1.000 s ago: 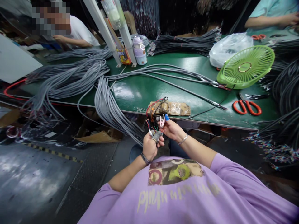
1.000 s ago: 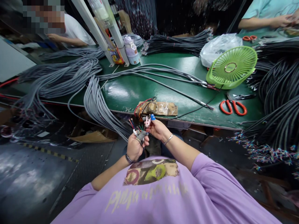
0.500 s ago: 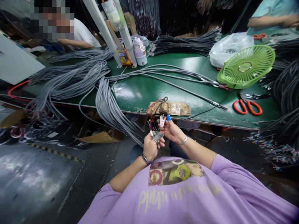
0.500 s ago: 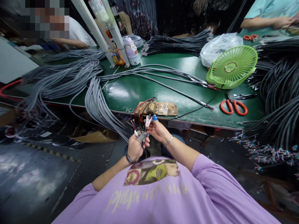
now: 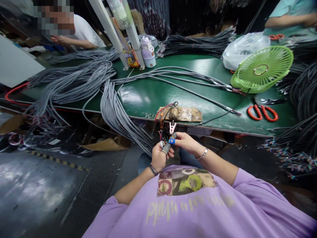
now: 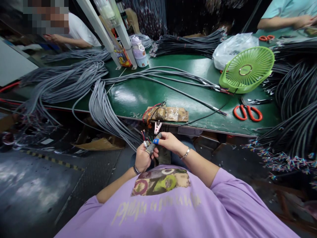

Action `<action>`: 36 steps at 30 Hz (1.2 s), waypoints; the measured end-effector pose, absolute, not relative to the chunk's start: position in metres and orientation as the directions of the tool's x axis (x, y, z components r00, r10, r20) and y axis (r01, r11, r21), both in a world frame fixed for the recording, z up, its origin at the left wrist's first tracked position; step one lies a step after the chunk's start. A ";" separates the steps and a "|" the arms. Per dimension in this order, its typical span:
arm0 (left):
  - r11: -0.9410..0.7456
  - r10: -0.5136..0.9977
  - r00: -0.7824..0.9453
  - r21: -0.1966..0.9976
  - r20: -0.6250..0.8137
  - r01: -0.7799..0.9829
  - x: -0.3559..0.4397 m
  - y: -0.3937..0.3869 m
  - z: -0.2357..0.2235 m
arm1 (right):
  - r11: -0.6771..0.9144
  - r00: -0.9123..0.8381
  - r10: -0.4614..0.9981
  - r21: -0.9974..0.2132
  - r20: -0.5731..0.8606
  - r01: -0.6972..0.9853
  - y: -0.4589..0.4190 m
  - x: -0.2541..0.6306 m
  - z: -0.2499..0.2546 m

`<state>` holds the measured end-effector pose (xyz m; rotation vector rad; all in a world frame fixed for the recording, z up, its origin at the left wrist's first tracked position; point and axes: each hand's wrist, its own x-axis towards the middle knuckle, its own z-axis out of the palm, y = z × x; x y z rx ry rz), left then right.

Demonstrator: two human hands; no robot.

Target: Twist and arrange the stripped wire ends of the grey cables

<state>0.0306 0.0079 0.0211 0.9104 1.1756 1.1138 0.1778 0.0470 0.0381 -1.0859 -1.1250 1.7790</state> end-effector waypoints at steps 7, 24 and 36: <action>0.376 0.888 0.305 0.926 -0.345 -0.048 0.028 0.005 0.022 | -0.304 -0.419 0.878 -0.946 -0.233 -0.110 0.042 0.175 0.041; 0.356 0.928 0.164 0.925 -0.334 -0.131 0.029 0.007 0.028 | -0.203 -0.411 0.898 -0.977 -0.159 -0.064 0.045 0.175 0.039; 0.343 0.937 0.130 0.921 -0.324 -0.184 0.029 0.009 0.024 | -0.243 -0.245 0.948 -0.958 -0.202 -0.152 0.039 0.173 0.036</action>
